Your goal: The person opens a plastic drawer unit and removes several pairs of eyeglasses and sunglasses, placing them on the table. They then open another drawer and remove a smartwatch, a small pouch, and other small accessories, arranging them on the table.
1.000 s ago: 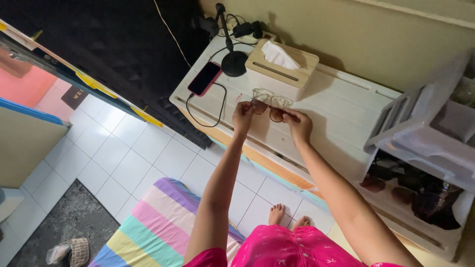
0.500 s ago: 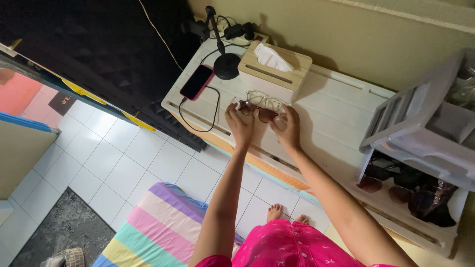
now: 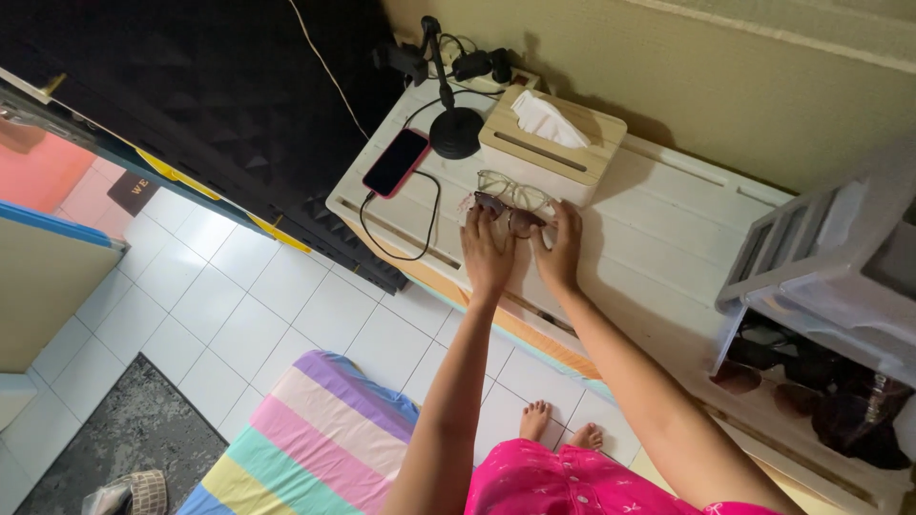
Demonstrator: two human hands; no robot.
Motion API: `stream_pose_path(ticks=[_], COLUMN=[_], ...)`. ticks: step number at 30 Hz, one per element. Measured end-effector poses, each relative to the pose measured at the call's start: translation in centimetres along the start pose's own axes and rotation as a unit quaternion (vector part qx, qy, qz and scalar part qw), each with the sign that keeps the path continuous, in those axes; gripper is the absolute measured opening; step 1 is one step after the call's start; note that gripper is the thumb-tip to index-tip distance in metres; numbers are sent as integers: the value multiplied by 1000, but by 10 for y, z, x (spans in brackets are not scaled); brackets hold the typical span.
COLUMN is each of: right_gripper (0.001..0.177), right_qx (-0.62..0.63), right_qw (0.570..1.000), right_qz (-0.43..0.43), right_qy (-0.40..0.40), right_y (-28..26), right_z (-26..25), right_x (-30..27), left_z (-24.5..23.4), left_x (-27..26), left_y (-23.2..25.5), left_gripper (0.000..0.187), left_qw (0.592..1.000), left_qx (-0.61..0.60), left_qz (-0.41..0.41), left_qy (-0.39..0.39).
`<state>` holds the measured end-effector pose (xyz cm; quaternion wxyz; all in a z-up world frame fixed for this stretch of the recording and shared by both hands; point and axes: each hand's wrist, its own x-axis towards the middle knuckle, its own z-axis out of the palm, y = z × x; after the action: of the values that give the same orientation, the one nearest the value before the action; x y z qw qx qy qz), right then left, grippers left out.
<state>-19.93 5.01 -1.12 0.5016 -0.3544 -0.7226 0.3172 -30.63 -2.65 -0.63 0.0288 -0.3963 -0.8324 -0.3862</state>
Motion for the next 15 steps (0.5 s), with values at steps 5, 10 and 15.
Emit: stream_pose_path(ticks=[5, 10, 15], right_gripper=[37, 14, 24], right_qx=[-81, -138, -120], right_qw=[996, 989, 990], right_qz=[-40, -58, -78], right_qy=[-13, -13, -8], right_y=[41, 52, 20], right_z=[25, 28, 13], right_x=[13, 10, 11], left_z=[-6, -1, -8], left_x=[3, 1, -1], left_y=[13, 10, 18], left_gripper=[86, 103, 97], left_qw=[998, 995, 997], left_qx=[32, 58, 50], left_qz=[-41, -56, -51], left_qy=[-29, -65, -36])
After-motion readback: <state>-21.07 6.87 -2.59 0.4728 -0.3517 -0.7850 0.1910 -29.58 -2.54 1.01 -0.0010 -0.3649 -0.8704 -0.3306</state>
